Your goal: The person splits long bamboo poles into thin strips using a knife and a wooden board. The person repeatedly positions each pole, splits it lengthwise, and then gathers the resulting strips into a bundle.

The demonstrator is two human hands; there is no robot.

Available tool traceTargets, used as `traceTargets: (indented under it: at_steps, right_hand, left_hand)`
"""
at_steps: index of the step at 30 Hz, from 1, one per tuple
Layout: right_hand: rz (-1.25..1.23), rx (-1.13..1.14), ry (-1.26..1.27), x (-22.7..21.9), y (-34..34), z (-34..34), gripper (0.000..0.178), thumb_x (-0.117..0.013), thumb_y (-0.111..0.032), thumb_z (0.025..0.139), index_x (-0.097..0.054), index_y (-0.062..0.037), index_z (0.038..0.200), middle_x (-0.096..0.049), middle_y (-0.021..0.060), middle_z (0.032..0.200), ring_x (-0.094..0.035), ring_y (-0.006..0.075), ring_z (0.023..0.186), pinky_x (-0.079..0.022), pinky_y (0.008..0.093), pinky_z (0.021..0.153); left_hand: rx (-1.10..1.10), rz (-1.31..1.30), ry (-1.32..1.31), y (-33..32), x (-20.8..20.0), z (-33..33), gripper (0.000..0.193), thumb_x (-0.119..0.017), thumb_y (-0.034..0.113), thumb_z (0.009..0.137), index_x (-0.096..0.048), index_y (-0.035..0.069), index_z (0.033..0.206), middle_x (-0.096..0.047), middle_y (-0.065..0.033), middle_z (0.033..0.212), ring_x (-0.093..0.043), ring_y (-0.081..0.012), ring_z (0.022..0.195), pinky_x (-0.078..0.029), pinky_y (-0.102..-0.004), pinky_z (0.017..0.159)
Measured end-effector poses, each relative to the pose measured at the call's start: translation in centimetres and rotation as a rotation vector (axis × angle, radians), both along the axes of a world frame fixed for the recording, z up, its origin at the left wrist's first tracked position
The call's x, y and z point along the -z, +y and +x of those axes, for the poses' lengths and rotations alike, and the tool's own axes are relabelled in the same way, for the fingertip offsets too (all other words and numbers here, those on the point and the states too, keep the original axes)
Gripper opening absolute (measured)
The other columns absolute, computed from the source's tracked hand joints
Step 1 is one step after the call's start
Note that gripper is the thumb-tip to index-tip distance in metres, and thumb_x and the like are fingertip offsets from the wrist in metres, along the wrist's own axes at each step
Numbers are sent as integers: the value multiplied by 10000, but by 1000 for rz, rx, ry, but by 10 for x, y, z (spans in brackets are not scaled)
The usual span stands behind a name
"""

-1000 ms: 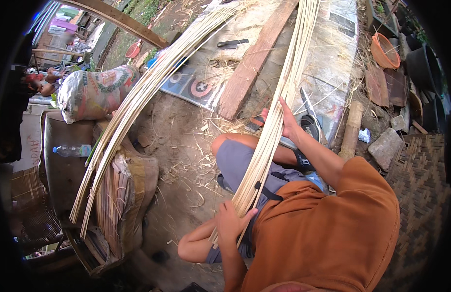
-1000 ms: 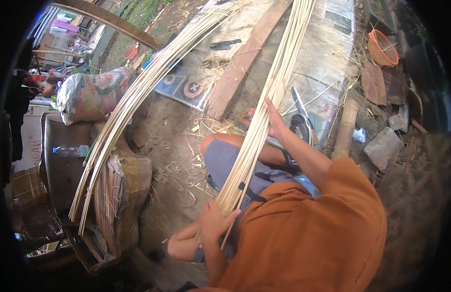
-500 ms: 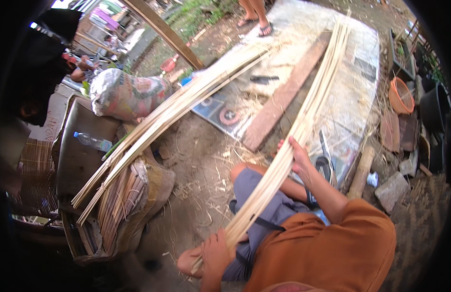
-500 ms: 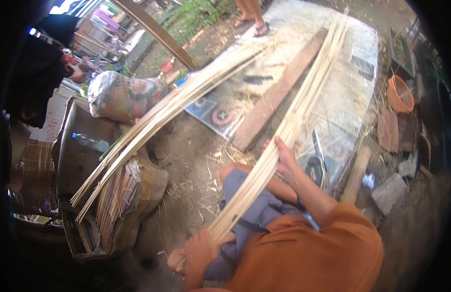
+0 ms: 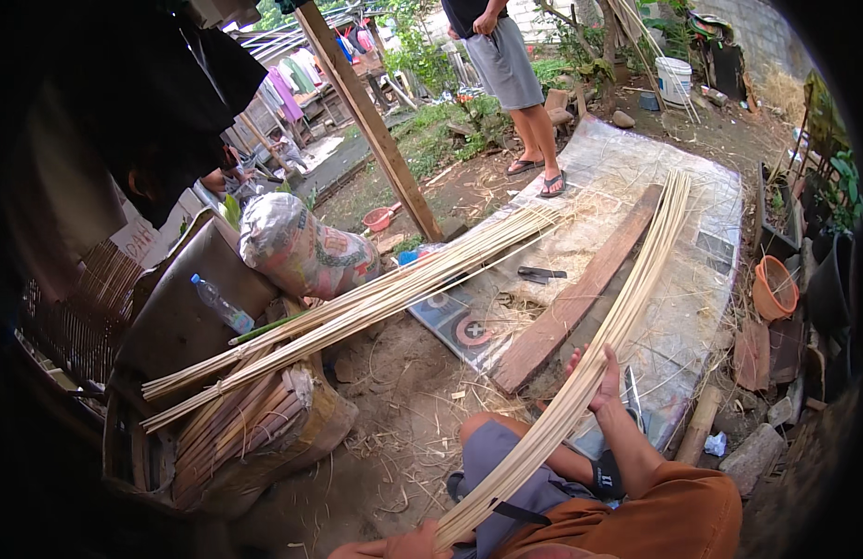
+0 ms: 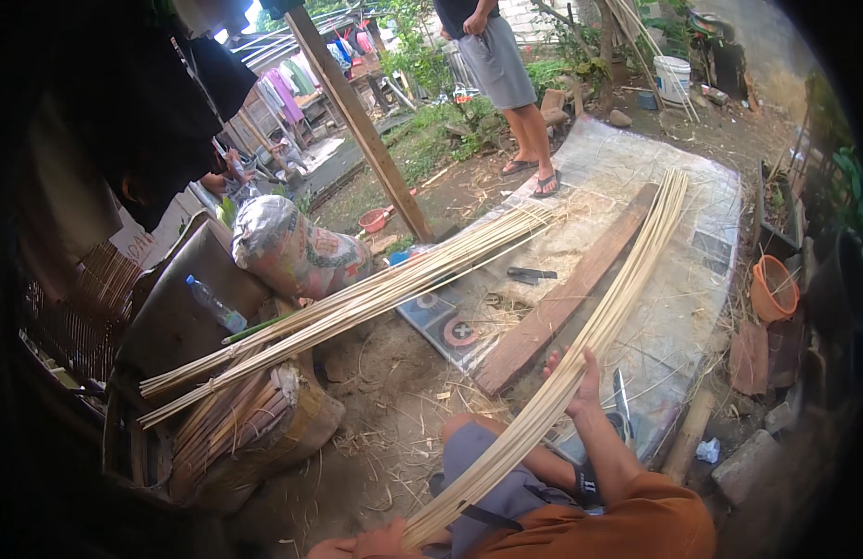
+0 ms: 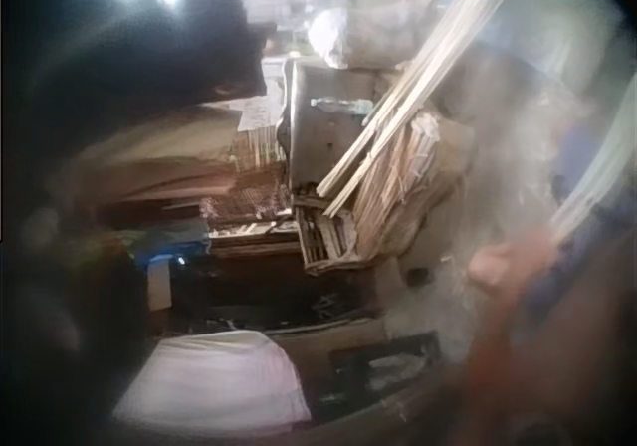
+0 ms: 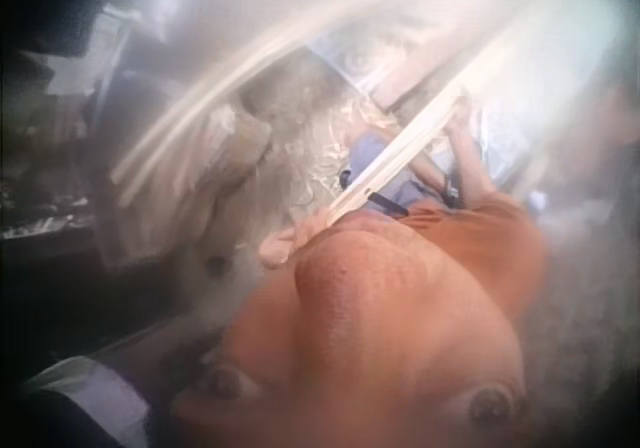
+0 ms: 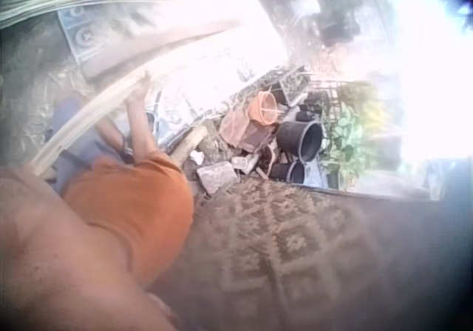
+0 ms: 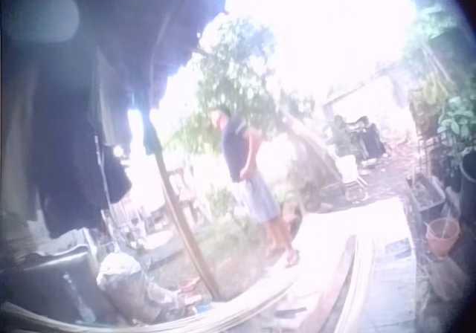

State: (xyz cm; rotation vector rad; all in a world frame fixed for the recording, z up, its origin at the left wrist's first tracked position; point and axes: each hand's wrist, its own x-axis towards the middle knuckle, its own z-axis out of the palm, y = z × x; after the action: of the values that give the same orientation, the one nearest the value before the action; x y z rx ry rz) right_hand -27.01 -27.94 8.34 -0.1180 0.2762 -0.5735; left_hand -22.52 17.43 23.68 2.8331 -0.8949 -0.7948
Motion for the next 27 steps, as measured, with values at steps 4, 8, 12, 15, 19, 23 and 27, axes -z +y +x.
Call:
traceTargets:
  at_steps: [4, 8, 12, 15, 19, 23, 27]
  right_hand:
    - [-14, 88, 32, -39, -1, 23, 280, -556, -73, 906, -494, -108, 1177, -558, 36, 839, -590, 178, 748, -567, 368, 681]
    - [-82, 69, 169, -82, 20, 34, 343, -588, -84, 933, -477, -59, 1257, -653, 143, 1026, -681, 253, 900, -617, 407, 784]
    - [-111, 41, 66, -104, 9, 39, 390, -532, -107, 949, -475, -59, 1332, -656, 154, 1105, -689, 268, 958, -600, 441, 884]
    - [-142, -8, -83, -106, -11, 47, 396, -524, -134, 962, -480, -37, 1343, -644, 205, 1182, -680, 308, 1054, -577, 462, 952]
    - [-142, -94, 3, -66, -51, 31, 352, -496, -170, 974, -510, -12, 1288, -612, 255, 1293, -637, 351, 1183, -531, 507, 1038]
    - [-194, 24, 194, -34, -51, 18, 444, -459, -172, 978, -436, 56, 1358, -592, 249, 1300, -630, 353, 1175, -545, 483, 1029]
    - [-49, -57, 227, 21, -57, 28, 464, -437, -162, 978, -405, 92, 1365, -586, 247, 1279, -630, 351, 1153, -552, 471, 1024]
  left_hand:
    - [6, -31, -32, 7, -4, 5, 623, -747, 375, 774, -522, 74, 1271, -691, -261, 974, -673, -460, 949, -528, -551, 813]
    - [-5, -59, -73, 12, -13, 8, 630, -748, 370, 769, -520, 79, 1278, -693, -263, 977, -674, -461, 949, -528, -552, 814]
    - [-5, -103, -148, 16, -21, -6, 637, -750, 366, 763, -518, 83, 1284, -695, -266, 980, -675, -463, 948, -529, -552, 814]
    - [-12, -135, -199, 19, -29, -18, 642, -751, 363, 759, -516, 87, 1289, -696, -268, 982, -676, -464, 948, -529, -553, 815]
    - [-49, -88, -79, -12, -24, -19, 689, -761, 292, 725, -501, 97, 1332, -693, -263, 990, -662, -470, 946, -523, -545, 810]
    - [34, -145, -131, -27, -8, -21, 628, -734, 274, 757, -500, 92, 1310, -694, -240, 1005, -662, -462, 908, -510, -542, 778]
    - [-3, -20, -36, -54, -25, -10, 638, -775, 301, 723, -525, 81, 1267, -703, -242, 976, -660, -463, 936, -508, -539, 806]
